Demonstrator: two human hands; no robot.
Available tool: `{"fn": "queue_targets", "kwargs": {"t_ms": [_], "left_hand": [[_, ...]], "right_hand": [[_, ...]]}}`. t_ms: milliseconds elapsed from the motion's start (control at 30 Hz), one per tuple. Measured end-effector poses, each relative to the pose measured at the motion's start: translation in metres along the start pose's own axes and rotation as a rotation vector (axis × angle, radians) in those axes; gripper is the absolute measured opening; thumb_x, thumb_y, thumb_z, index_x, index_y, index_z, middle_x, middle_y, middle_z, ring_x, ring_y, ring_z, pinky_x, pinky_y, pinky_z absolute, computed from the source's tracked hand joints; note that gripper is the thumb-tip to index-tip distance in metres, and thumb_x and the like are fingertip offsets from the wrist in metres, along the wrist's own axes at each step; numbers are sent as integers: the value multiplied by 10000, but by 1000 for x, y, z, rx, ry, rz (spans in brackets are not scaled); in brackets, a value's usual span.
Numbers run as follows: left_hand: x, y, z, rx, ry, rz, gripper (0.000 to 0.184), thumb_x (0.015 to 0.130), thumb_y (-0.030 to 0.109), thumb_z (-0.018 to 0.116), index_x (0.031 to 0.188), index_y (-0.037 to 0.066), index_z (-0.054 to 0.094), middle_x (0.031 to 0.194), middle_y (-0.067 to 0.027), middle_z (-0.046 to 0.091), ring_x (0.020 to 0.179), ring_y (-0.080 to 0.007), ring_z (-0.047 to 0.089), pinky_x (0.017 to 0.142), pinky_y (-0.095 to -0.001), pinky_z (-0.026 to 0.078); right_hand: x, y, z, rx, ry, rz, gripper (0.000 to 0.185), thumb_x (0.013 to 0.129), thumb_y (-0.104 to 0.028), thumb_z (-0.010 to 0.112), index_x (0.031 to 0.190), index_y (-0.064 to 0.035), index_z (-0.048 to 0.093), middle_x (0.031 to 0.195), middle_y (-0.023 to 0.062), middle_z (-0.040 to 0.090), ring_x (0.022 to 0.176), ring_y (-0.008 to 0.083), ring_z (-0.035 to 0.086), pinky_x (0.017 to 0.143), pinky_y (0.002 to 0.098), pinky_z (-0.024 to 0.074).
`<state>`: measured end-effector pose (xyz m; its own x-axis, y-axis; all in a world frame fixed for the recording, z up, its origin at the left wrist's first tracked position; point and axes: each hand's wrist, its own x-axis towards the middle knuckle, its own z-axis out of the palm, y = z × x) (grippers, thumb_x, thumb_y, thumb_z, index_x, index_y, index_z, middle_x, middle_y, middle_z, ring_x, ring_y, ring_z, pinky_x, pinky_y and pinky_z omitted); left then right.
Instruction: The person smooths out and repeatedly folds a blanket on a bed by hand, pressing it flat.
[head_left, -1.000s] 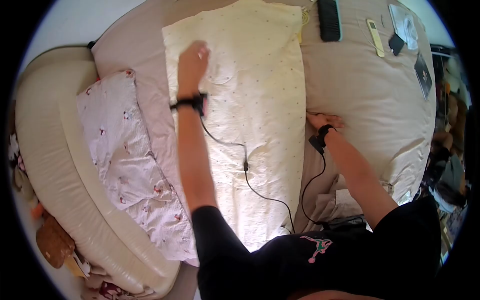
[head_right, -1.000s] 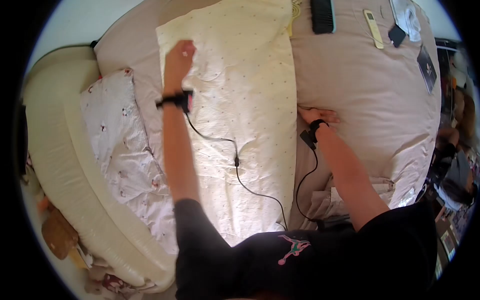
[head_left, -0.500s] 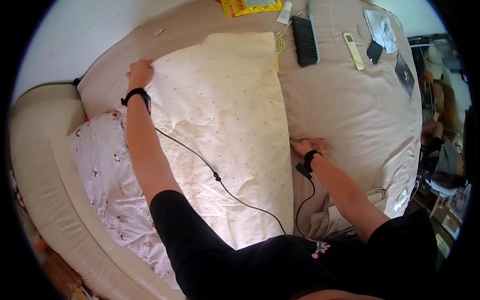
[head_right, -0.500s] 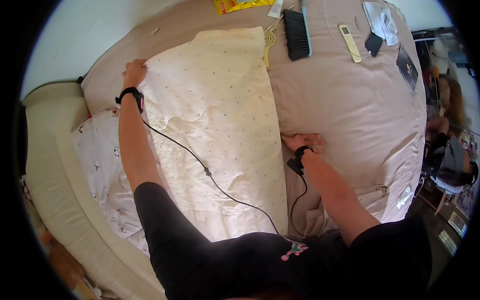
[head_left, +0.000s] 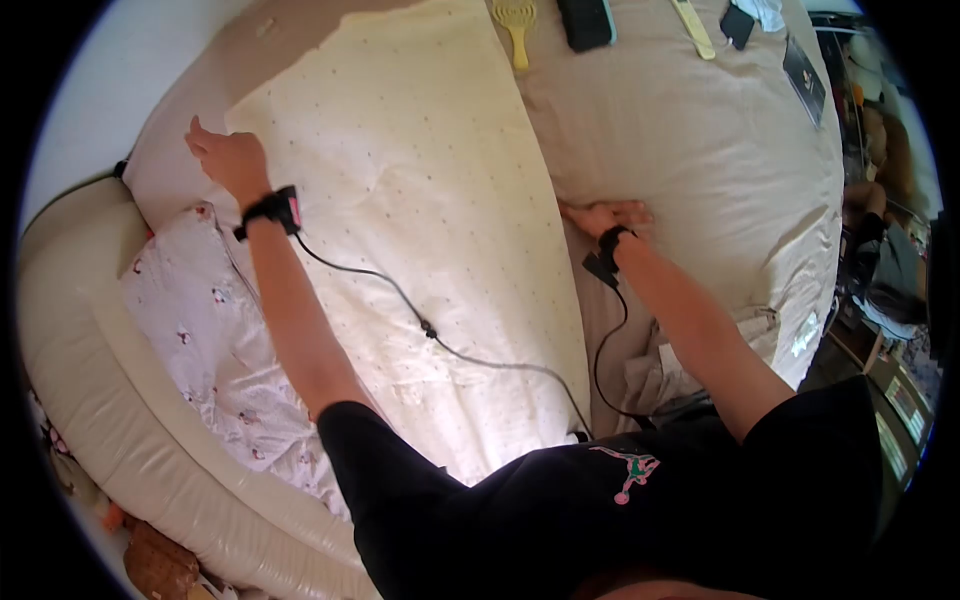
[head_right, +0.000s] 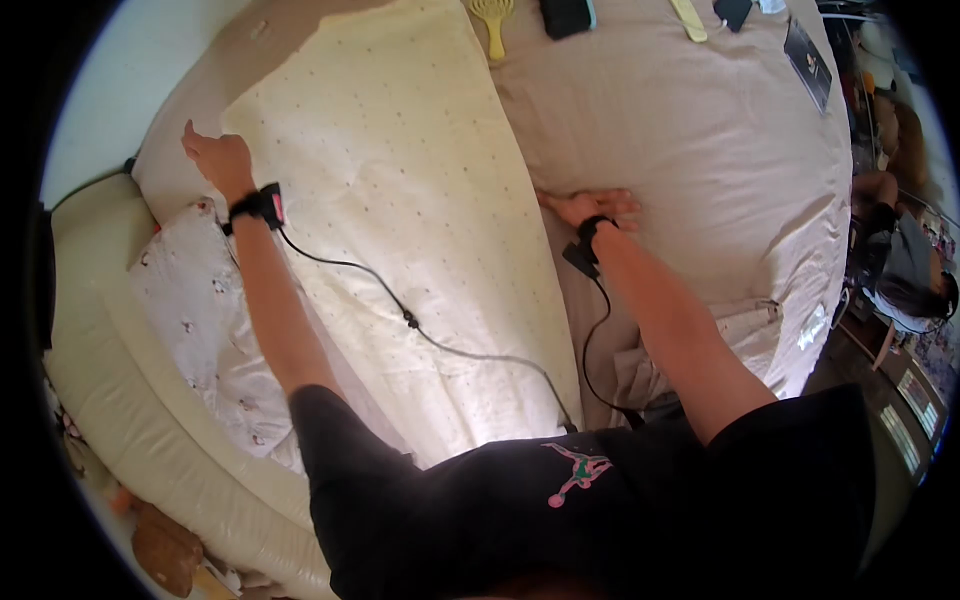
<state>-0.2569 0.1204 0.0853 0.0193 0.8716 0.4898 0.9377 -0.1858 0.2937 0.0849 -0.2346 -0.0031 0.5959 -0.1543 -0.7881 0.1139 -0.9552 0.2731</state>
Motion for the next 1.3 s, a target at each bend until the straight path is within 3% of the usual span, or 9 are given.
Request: {"fn": "queue_targets", "kwargs": {"t_ms": [67, 133, 267, 367, 500, 667, 933, 1133, 1300], "left_hand": [[-75, 54, -43, -112, -40, 233, 643, 878, 171, 584, 1408, -65, 306, 1430, -278, 373, 1330, -419, 371, 1090, -529, 297], [-179, 114, -97, -203, -317, 145, 699, 907, 256, 589, 1437, -72, 273, 1484, -215, 350, 1398, -350, 305, 1163, -495, 172], [-397, 172, -196, -289, -859, -143, 784, 876, 336, 632, 1463, -31, 265, 1536, -253, 221, 1428, -445, 164, 1152, -575, 129], [-496, 188, -259, -135, -1030, -436, 850, 864, 398, 655, 1485, -1, 234, 1556, -238, 165, 1428, -457, 131, 1137, -598, 137], [-573, 156, -294, 15, -1014, -631, 816, 905, 447, 592, 1486, 0, 234, 1554, -249, 161, 1422, -456, 152, 1132, -597, 150], [-543, 16, -309, 10, -519, -653, 636, 887, 291, 674, 1318, -92, 408, 1304, -271, 463, 1227, -412, 434, 1060, -506, 324], [-490, -79, -261, 30, -743, -422, 162, 865, 133, 656, 954, 18, 586, 950, -182, 585, 906, -370, 557, 787, -455, 444], [-496, -91, -274, -235, -594, -610, 179, 914, 127, 630, 816, 3, 546, 677, -128, 561, 603, -241, 530, 595, -349, 433], [-496, -113, -295, -114, -493, -575, 207, 909, 147, 643, 793, 3, 549, 669, -101, 572, 626, -201, 551, 594, -331, 433]], "right_hand": [[0, -7, 1, 27, 15, -8, 1545, 525, -857, 674, 1480, 31, -155, 1441, 332, -364, 1363, 549, -224, 1125, 624, 52], [2, -6, 6, 49, 28, -3, 1543, 531, -856, 673, 1478, 36, -156, 1447, 335, -351, 1369, 545, -212, 1128, 619, 54], [27, 3, 25, 50, 110, -139, 1481, 565, -827, 686, 1493, 63, -50, 1478, 346, -280, 1404, 516, -133, 1147, 566, 93], [67, 14, 29, 342, -279, -436, 1355, 623, -740, 731, 1495, 79, 95, 1555, 276, 124, 1440, 381, 150, 1144, 442, 225], [84, 13, 37, 241, -172, -476, 1261, 665, -701, 731, 1513, 20, 139, 1552, 213, 227, 1419, 364, 238, 1146, 450, 222], [84, 5, 30, 232, -94, -574, 1187, 691, -663, 725, 1516, -16, 167, 1549, 204, 227, 1407, 365, 258, 1144, 451, 224], [74, -3, 33, 206, -71, -678, 1123, 707, -620, 714, 1504, -25, 193, 1527, 198, 253, 1393, 359, 274, 1132, 446, 241], [70, -5, 28, 177, -42, -713, 1075, 719, -587, 707, 1495, -31, 212, 1510, 194, 273, 1382, 356, 287, 1123, 443, 253], [57, -9, 27, 166, -30, -720, 1036, 730, -560, 700, 1488, -36, 228, 1496, 191, 290, 1373, 352, 297, 1116, 440, 264]]}}
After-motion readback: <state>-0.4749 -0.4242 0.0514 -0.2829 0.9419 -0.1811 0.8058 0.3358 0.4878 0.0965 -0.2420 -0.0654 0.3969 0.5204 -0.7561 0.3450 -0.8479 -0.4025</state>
